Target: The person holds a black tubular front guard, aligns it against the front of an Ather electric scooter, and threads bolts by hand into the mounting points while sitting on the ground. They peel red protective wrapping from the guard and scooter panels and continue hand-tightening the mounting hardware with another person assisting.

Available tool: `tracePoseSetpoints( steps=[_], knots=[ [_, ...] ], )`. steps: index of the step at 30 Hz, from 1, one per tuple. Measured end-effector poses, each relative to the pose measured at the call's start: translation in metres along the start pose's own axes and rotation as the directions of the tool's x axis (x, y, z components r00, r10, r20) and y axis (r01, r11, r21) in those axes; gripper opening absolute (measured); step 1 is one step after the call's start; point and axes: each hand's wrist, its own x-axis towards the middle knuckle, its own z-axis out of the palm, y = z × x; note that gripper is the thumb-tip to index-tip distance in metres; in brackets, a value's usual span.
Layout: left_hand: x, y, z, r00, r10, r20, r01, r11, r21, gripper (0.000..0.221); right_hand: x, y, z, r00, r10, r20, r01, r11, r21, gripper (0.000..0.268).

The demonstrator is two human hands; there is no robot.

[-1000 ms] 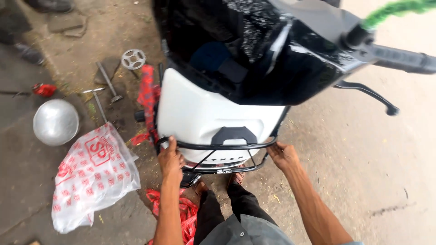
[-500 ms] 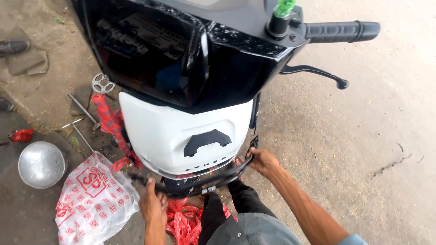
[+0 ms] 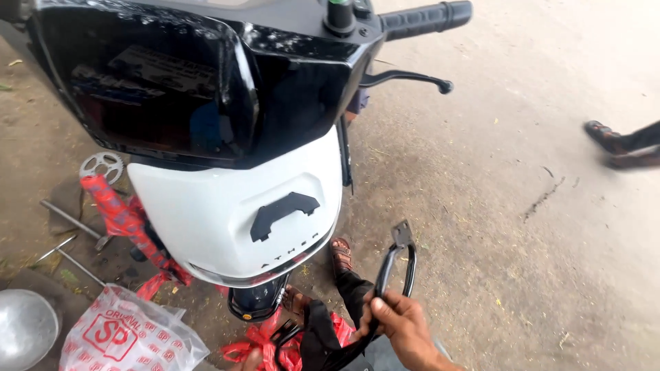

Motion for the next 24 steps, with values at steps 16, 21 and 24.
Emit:
tracePoseSetpoints(
  steps=[16, 21, 24],
  knots=[
    [-0.169, 0.384, 0.327, 0.715, 0.174, 0.677, -0.576, 0.695, 0.430, 0.042, 0.000, -0.038, -0.276, 0.851, -0.515, -0.108, 0.416, 0.785, -0.459, 0.045],
    [-0.165, 0.304, 0.412, 0.639, 0.008, 0.769, -0.603, 0.626, 0.494, 0.040, 0.113, -0.008, -0.291, 0.924, 0.219, -0.314, -0.325, 0.882, -0.341, 0.085],
    [-0.168, 0.313, 0.395, 0.596, 0.039, 0.802, -0.553, 0.744, 0.375, 0.045, 0.135, 0.002, -0.247, 0.825, 0.550, -0.128, -0.565, 0.796, -0.217, 0.112]
  ],
)
